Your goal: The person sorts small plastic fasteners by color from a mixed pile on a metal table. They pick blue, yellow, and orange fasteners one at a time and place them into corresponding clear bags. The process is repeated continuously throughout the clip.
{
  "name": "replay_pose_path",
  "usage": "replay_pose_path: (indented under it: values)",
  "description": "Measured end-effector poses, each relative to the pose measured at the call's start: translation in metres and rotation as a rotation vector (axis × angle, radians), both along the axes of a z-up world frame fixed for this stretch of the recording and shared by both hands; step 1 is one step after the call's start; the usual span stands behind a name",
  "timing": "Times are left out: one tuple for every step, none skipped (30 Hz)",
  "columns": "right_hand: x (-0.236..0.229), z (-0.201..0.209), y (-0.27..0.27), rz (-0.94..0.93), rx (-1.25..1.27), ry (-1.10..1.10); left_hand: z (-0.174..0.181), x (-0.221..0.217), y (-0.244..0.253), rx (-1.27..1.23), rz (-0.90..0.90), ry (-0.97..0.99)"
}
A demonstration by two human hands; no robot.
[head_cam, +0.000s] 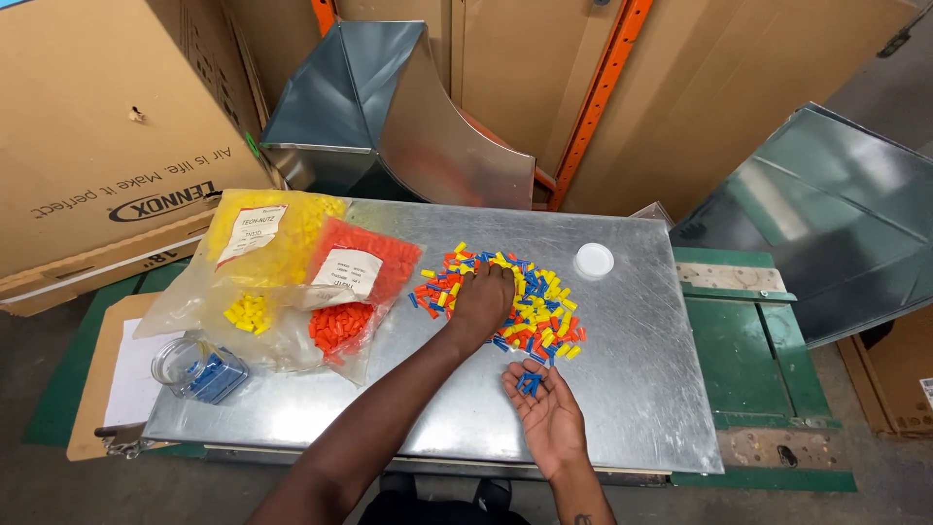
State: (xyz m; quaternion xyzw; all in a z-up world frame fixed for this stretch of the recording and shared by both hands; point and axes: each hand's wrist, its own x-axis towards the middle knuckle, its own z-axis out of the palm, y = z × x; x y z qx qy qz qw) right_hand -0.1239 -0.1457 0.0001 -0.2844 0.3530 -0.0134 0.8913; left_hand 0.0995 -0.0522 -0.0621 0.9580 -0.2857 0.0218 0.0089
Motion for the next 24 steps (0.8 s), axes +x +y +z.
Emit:
replay_pose_path:
  values:
    - [0.000,-0.002,0.000,-0.001,-0.007,0.001,-0.002,0.002,0.000,0.014,-0.007,0.008]
    - [-0.001,-0.003,0.000,0.000,-0.007,0.002,-0.002,0.003,0.001,0.013,-0.005,0.009]
    - [-0.001,-0.004,0.000,0.003,-0.006,-0.001,-0.001,0.004,0.001,-0.013,0.008,0.030]
    - [-0.001,-0.004,0.000,0.006,-0.005,-0.005,-0.001,0.005,0.002,-0.040,0.021,0.051]
    - [0.000,-0.006,0.001,0.007,-0.005,-0.004,-0.002,0.006,0.003,-0.040,0.022,0.052]
    - [0.001,-0.008,0.001,0.013,-0.008,-0.007,-0.003,0.007,0.004,-0.034,-0.007,0.031]
    - [0.001,-0.010,0.001,0.020,-0.010,-0.008,-0.004,0.007,0.005,-0.028,-0.035,0.010]
    - [0.001,-0.010,0.002,0.021,-0.010,-0.007,-0.005,0.008,0.006,-0.028,-0.034,0.012]
    - [0.001,-0.010,0.003,0.026,-0.013,-0.010,-0.005,0.008,0.006,-0.076,-0.056,0.053]
    - [0.001,-0.011,0.003,0.030,-0.015,-0.013,-0.005,0.008,0.007,-0.125,-0.078,0.093]
    - [0.001,-0.008,0.005,0.031,-0.015,-0.012,-0.003,0.006,0.009,-0.125,-0.077,0.094]
    - [0.001,-0.006,0.006,0.031,-0.019,0.000,0.000,0.004,0.010,-0.163,-0.071,0.102]
    - [0.002,-0.003,0.008,0.031,-0.024,0.009,0.003,0.003,0.011,-0.201,-0.065,0.107]
    - [0.001,-0.005,0.008,0.031,-0.025,0.008,0.007,0.001,0.012,-0.202,-0.066,0.106]
    - [0.001,-0.006,0.008,0.031,-0.028,0.005,0.012,0.001,0.014,-0.274,-0.047,0.127]
    - [0.002,-0.007,0.008,0.031,-0.031,0.002,0.017,0.001,0.015,-0.345,-0.029,0.147]
    - [0.002,-0.005,0.009,0.032,-0.033,0.002,0.033,-0.004,0.019,-0.347,-0.029,0.147]
    - [0.001,-0.003,0.010,0.032,-0.032,0.002,0.050,-0.008,0.024,-0.456,0.053,0.246]
    - [0.002,-0.001,0.011,0.033,-0.031,0.001,0.067,-0.011,0.027,-0.564,0.134,0.345]
    - [0.004,0.002,0.011,0.033,-0.032,0.000,0.076,-0.015,0.031,-0.565,0.134,0.344]
    - [0.004,0.005,0.013,0.036,-0.032,0.006,0.084,-0.021,0.035,-0.660,0.149,0.320]
    - [0.004,0.007,0.015,0.038,-0.032,0.012,0.092,-0.027,0.040,-0.755,0.164,0.296]
    - [0.005,0.008,0.017,0.044,-0.030,0.016,0.095,-0.032,0.044,-0.754,0.171,0.297]
    - [0.006,0.008,0.020,0.051,-0.033,0.016,0.098,-0.036,0.048,-0.826,0.143,0.273]
